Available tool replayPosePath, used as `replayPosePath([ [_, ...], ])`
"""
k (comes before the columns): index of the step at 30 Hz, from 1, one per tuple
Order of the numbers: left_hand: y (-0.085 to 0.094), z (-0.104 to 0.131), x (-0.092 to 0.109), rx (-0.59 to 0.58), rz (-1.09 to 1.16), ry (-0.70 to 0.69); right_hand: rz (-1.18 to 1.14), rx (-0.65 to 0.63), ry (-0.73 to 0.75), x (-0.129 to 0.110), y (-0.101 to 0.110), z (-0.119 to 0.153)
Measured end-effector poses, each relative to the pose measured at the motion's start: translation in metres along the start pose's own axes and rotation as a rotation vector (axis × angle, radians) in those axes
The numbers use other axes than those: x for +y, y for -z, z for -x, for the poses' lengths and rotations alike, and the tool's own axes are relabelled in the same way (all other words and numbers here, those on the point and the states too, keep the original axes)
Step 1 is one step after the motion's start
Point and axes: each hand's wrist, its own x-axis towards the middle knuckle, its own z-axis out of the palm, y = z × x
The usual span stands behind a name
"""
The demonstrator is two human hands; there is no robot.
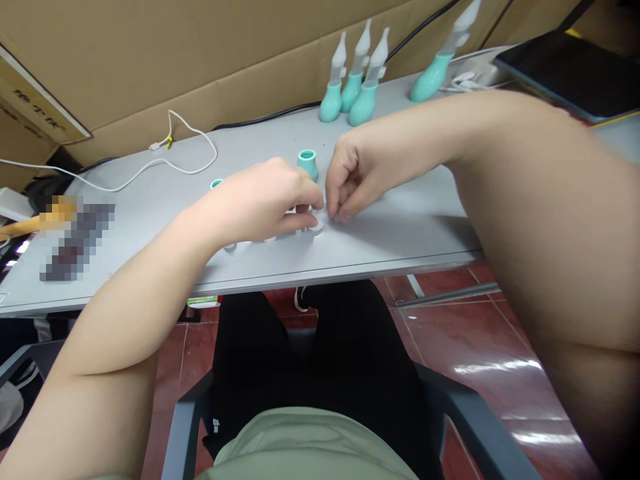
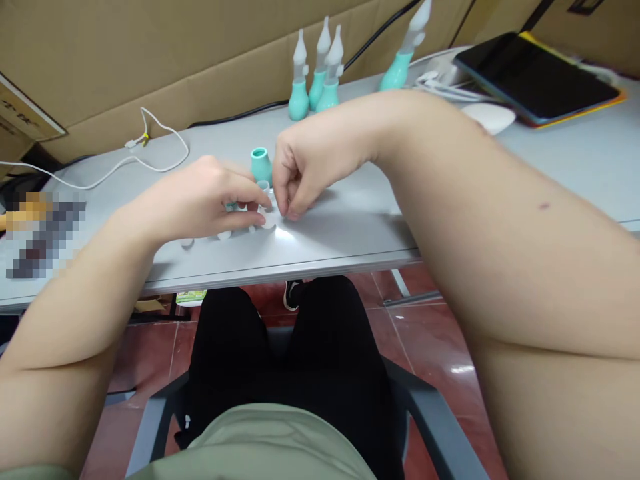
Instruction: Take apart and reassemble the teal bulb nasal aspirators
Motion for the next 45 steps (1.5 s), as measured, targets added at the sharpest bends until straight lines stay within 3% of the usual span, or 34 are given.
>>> replayPosePath([
  [2,0.006,-0.001,0.002,-0.041,0.004,-0.042,0.015,-0.009,-0.007,0.000,-0.001,-0.001],
  [4,0.010,-0.001,0.001,0.004,0.025,-0.082,0.044,-0.006,-0.019,0.002,0.000,-0.002],
  [7,0.011,0.000,-0.005,0.159,0.058,-0.127,0.055,0.021,-0.024,0.007,0.005,0.000],
  [12,0.008,0.000,-0.028,0.461,0.021,-0.047,0.003,0.099,0.044,0.016,0.017,0.009],
  [16,0.023,0.003,-0.057,0.728,-0.023,-0.236,-0.097,0.476,0.157,0.008,0.015,0.017],
  [18,0.036,0.008,-0.073,0.783,-0.053,-0.071,-0.175,0.691,0.187,0.003,0.010,0.016],
  [22,0.056,0.021,-0.104,0.730,0.028,0.245,-0.332,0.952,0.190,-0.002,0.002,0.009],
  [24,0.055,0.023,-0.116,0.774,0.040,0.375,-0.358,1.027,0.236,0.000,0.002,0.004],
  [27,0.048,0.022,-0.122,0.811,0.011,0.465,-0.366,1.107,0.360,0.005,0.005,0.000],
  [34,0.049,0.022,-0.106,0.678,-0.012,0.508,-0.344,1.092,0.321,0.003,0.004,-0.002],
  [40,0.043,0.019,-0.106,0.750,-0.056,0.487,-0.274,1.014,0.218,0.001,0.001,0.001],
  [43,0.050,0.019,-0.099,0.756,-0.041,0.468,-0.243,0.987,0.225,-0.002,0.000,0.002],
  [45,0.059,0.021,-0.086,0.674,0.004,0.457,-0.212,0.970,0.281,-0.006,-0.002,0.002],
])
